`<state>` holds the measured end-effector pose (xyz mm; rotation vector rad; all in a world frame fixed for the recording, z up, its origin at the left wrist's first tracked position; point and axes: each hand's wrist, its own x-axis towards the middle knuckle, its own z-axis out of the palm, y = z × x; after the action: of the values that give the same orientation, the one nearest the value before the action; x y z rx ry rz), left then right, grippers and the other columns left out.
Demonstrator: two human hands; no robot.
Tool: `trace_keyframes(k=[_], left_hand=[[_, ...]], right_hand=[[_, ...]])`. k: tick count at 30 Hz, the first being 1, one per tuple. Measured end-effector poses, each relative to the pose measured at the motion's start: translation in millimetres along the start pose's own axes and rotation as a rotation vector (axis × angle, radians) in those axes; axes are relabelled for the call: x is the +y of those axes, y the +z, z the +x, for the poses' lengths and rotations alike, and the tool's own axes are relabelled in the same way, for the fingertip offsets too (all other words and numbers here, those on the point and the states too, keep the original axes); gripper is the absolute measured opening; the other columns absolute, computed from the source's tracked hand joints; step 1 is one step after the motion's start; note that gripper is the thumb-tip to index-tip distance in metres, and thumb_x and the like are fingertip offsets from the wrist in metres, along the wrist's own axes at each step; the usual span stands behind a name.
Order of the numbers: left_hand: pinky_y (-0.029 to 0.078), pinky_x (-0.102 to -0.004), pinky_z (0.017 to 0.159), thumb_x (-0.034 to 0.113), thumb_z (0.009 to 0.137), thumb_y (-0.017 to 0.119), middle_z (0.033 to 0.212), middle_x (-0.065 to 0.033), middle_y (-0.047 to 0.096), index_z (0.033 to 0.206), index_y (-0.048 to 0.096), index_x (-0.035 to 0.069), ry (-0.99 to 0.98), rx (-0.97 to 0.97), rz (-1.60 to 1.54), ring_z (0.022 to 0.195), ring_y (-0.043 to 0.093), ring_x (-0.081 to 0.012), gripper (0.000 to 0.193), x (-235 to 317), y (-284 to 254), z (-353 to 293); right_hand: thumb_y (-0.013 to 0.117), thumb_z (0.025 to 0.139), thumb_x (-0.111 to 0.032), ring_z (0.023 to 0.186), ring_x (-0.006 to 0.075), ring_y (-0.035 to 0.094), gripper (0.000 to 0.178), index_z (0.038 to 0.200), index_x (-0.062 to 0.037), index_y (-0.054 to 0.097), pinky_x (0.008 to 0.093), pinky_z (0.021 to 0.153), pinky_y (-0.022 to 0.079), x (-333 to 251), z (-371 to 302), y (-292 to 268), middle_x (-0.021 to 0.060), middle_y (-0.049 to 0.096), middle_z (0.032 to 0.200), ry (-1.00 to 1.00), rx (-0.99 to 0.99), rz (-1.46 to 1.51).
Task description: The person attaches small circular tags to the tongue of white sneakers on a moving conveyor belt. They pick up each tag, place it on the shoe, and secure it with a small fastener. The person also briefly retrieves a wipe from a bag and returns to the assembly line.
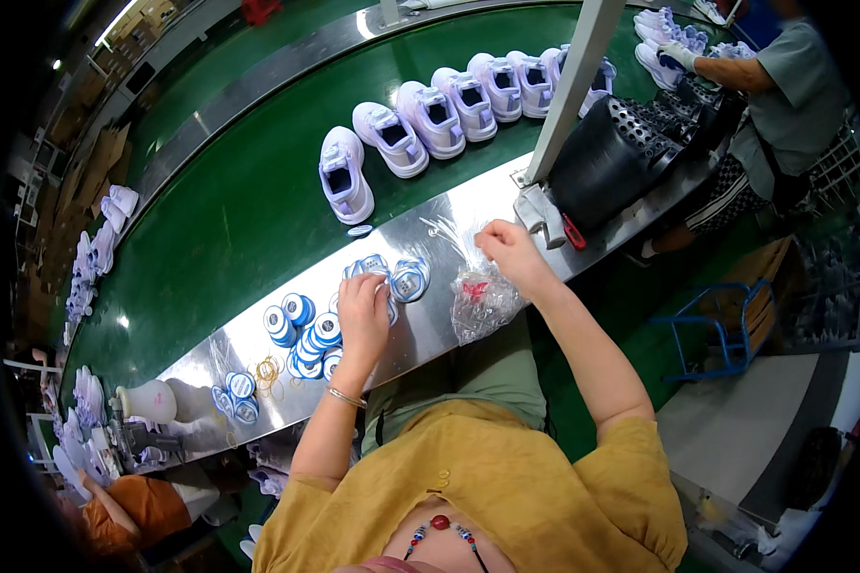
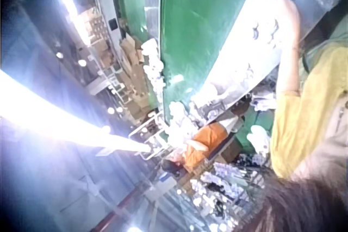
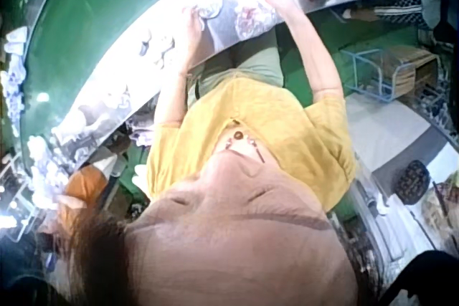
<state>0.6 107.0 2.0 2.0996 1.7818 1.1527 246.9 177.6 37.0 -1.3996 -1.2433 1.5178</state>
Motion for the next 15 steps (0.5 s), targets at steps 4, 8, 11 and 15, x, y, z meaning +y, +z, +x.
trace_keyframes(k=[4,8,11,15], left_hand=[[0.043,-0.0388,0.079,0.006,0.072,0.071,0.094,-0.0143,0.058,0.091,0.063,0.0,0.069,-0.121,0.081,0.089,0.051,-0.0318,0.022,3,8,14],[0.042,-0.0401,0.079,0.008,0.068,0.075,0.09,-0.0145,0.056,0.089,0.062,0.001,-0.011,-0.19,0.098,0.09,0.05,-0.0317,0.026,2,8,14],[0.043,-0.0399,0.076,0.007,0.069,0.074,0.086,-0.0133,0.056,0.088,0.061,0.001,-0.033,-0.19,0.046,0.086,0.051,-0.0307,0.024,-12,9,10],[0.044,-0.0406,0.077,0.006,0.073,0.071,0.089,-0.0163,0.06,0.09,0.06,0.0,-0.119,-0.254,-0.055,0.087,0.054,-0.0339,0.021,-23,3,9]], right_hand=[[0.059,0.09,-0.014,0.063,0.0033,0.041,0.013,0.085,-0.0028,0.059,0.0203,0.054,0.033,-5,0,28,-0.0043,0.05,0.07,-0.07,-0.108,-0.013],[0.058,0.092,-0.015,0.061,0.0033,0.042,0.014,0.086,-0.0019,0.059,0.0211,0.053,0.035,-9,-6,43,-0.0046,0.05,0.07,-0.022,-0.183,-0.045],[0.057,0.093,-0.015,0.057,0.0033,0.041,0.015,0.086,-0.0022,0.058,0.0222,0.049,0.035,-1,-11,52,-0.0055,0.05,0.07,-0.045,-0.198,-0.065],[0.059,0.09,-0.016,0.057,0.0061,0.046,0.014,0.089,-0.0022,0.059,0.0244,0.05,0.037,11,-10,67,-0.0024,0.053,0.068,-0.033,-0.204,-0.095]])
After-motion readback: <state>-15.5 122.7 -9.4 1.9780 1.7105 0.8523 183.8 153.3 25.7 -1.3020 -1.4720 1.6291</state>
